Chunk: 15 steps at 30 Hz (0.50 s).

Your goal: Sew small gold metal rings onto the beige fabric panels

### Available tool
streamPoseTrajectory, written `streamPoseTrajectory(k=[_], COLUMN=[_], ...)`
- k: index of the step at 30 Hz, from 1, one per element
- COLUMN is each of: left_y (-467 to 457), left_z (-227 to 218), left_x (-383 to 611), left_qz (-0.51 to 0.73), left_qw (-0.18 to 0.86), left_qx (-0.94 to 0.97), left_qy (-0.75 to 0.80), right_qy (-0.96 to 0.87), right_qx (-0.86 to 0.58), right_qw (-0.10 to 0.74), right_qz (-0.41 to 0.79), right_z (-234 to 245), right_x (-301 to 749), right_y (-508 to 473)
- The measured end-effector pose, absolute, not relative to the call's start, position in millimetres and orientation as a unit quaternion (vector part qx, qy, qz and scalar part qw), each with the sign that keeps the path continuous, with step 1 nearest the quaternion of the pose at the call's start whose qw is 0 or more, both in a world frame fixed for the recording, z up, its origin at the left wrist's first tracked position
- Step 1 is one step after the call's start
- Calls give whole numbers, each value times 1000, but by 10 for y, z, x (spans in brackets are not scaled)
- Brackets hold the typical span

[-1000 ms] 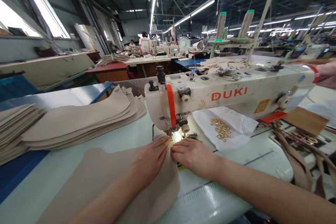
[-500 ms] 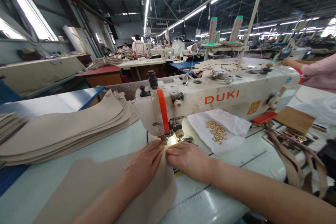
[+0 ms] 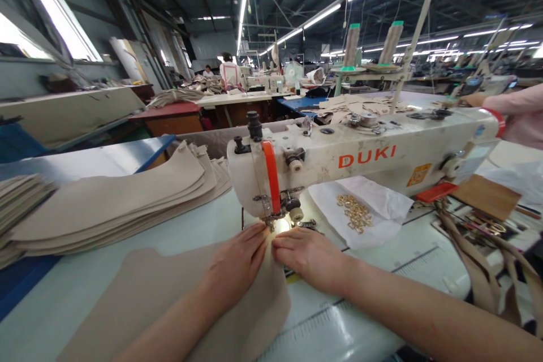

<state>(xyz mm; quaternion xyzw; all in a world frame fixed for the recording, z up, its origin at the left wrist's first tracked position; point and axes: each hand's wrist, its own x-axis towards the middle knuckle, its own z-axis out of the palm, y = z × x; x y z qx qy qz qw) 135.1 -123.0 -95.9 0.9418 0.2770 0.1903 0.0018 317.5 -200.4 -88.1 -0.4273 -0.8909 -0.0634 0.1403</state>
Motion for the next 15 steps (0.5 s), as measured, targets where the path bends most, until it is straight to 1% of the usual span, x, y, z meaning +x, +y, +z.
streamPoseTrajectory(k=[4,7,10,12,15], left_y=[-1255,-1384,-1598,-1735,-1852], left_z=[-956,-972,-1003,-1021,-1024], left_x=[1343,1214,990,842,704], left_qz=[184,210,235,238,231], left_qw=[-5,0,-17,-41,-74], left_qx=[938,935,932,932,931], left_qy=[292,285,274,272,274], right_qy=[-893,-906,-921,-915,-887], right_qx=[-423,-391,-354,-368,-427], right_qw=[145,153,154,156,157], right_qz=[-60,-60,-56,-61,-82], right_z=[-872,-878,-908,-946,-1018], right_x=[3177,3125,2998,2891,2759], right_y=[-1996,-2050,-2204,-2357,-2592])
